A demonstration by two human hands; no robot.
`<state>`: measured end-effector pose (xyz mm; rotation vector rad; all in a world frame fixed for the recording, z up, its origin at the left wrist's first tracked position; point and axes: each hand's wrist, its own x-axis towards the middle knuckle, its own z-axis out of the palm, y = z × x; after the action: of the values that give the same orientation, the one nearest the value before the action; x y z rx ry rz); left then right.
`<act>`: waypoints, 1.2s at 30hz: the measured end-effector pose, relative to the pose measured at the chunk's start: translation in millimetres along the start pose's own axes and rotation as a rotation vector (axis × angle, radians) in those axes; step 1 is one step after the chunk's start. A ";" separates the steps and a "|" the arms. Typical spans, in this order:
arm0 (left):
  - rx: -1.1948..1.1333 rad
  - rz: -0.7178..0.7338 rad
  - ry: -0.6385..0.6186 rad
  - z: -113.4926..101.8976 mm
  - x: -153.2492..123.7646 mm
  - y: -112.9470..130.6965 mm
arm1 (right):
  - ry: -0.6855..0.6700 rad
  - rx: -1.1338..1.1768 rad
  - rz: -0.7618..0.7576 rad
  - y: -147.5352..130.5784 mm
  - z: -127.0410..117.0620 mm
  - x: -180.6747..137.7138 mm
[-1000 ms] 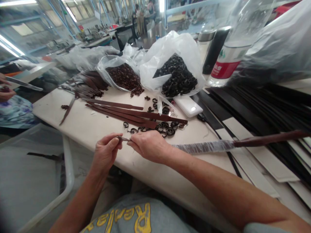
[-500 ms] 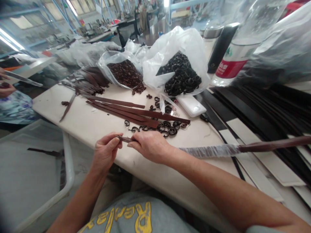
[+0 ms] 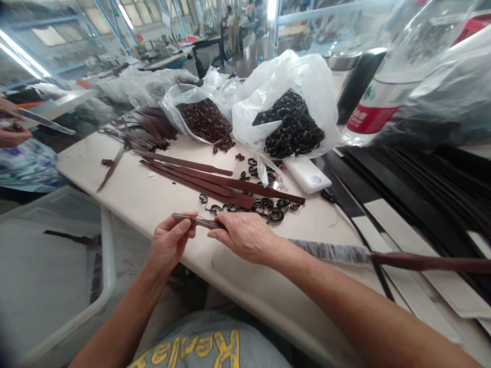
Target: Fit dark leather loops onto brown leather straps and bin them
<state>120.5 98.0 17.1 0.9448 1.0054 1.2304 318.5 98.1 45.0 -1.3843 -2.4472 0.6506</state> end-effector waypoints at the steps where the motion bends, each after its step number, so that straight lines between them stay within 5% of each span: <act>1: -0.012 0.000 0.016 -1.7 1.3 2.1 | -0.011 -0.031 0.014 -0.2 0.0 0.0; 6: -0.038 -0.031 0.003 -2.5 -2.8 -1.3 | -0.020 -0.140 0.064 -7.4 7.7 -0.9; 11: 0.071 -0.080 -0.104 1.9 -10.4 -15.4 | 0.004 0.090 -0.113 -7.8 10.2 -2.3; 20: -0.072 -0.024 0.143 -13.1 2.9 -0.4 | -0.091 -0.136 0.018 -4.1 9.0 -2.1; 29: 0.052 -0.131 -0.054 0.7 -14.2 -27.8 | -0.120 -0.096 0.047 -13.8 16.6 -0.9; 36: 0.090 -0.054 -0.027 -7.0 -5.6 -8.3 | -0.084 0.060 0.024 -6.1 9.7 -0.2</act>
<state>115.8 91.8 7.7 0.9951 1.0661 1.1323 309.9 92.7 39.6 -1.3928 -2.4566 0.7969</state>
